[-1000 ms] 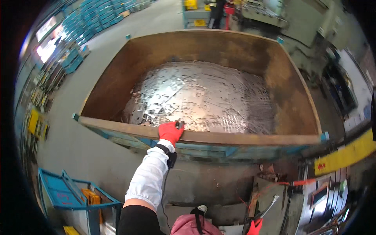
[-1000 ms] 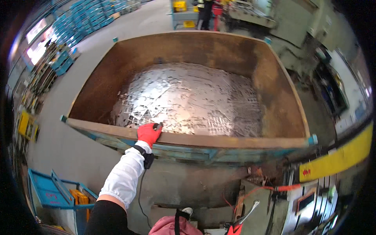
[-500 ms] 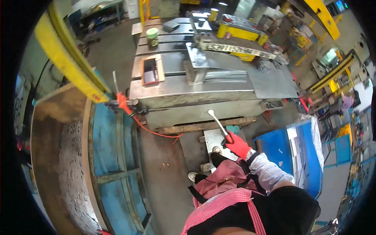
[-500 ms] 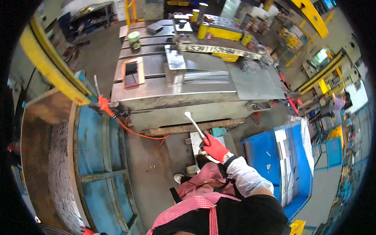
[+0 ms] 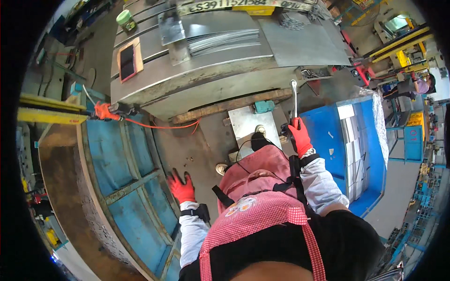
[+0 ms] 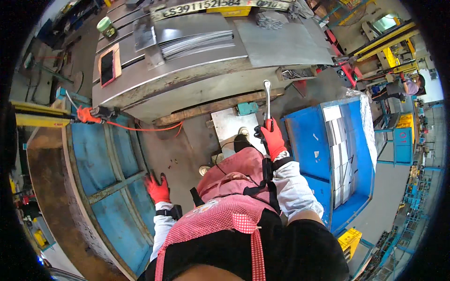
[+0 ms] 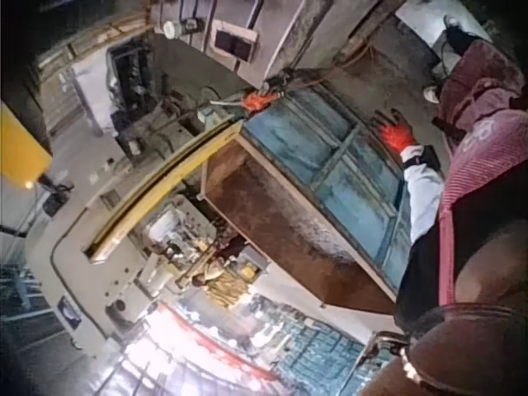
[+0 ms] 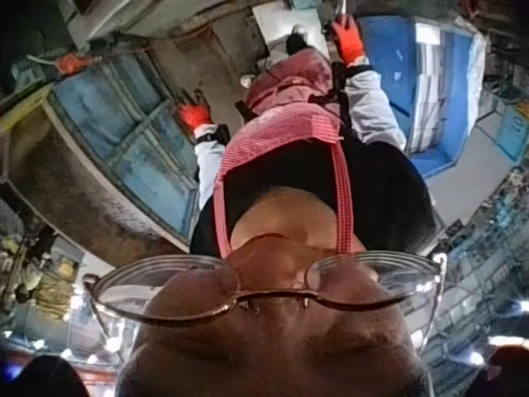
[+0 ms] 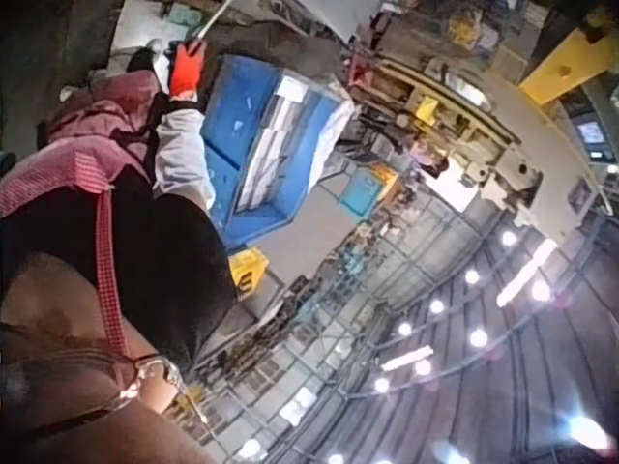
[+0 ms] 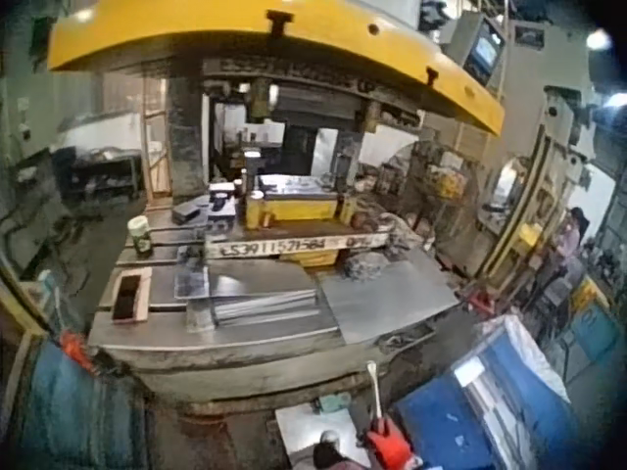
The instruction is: Operating an industrial hydraulic press to stamp metal sheets and removing scrap metal.
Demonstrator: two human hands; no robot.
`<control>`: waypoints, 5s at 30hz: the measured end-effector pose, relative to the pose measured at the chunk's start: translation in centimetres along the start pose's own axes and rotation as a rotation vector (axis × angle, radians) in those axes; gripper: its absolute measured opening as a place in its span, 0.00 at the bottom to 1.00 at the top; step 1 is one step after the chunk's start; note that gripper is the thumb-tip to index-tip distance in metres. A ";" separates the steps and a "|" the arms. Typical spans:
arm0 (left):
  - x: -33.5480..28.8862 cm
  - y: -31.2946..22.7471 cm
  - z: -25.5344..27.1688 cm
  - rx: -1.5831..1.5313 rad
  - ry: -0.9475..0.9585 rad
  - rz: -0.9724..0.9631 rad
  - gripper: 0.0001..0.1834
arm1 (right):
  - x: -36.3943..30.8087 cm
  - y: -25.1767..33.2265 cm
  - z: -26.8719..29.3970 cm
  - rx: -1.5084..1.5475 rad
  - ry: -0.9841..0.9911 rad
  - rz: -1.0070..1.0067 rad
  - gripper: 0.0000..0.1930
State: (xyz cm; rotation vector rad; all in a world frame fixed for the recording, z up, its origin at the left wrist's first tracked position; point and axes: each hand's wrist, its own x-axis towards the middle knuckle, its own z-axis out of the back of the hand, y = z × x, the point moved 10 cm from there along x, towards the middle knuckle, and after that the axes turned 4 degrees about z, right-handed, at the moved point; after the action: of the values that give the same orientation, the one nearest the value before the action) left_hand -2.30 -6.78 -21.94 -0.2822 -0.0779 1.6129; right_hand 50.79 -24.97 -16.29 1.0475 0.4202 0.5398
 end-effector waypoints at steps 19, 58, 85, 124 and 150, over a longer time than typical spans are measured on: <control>2.2 -29.5 0.2 -0.071 0.200 -0.046 0.33 | 19.9 0.1 13.4 0.709 0.208 -0.188 0.20; 7.3 -40.2 0.4 -0.389 0.376 -0.025 0.36 | 31.4 4.8 13.4 0.320 0.251 -0.106 0.13; 9.9 -89.4 4.6 0.317 -0.212 -1.069 0.33 | 44.6 6.5 20.2 -0.881 0.138 0.218 0.39; 20.1 -74.0 -2.3 -0.931 0.155 -0.565 0.24 | 52.6 11.3 3.8 -0.254 0.268 0.201 0.26; 19.2 -76.6 0.7 -0.599 0.104 -0.625 0.29 | 50.9 12.7 2.9 -0.152 0.334 0.419 0.23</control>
State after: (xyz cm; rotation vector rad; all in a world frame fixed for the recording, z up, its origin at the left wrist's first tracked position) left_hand 71.31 17.35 -6.82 -0.7241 -0.5222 0.9199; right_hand 90.13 8.68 -7.24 0.9010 0.4457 1.1136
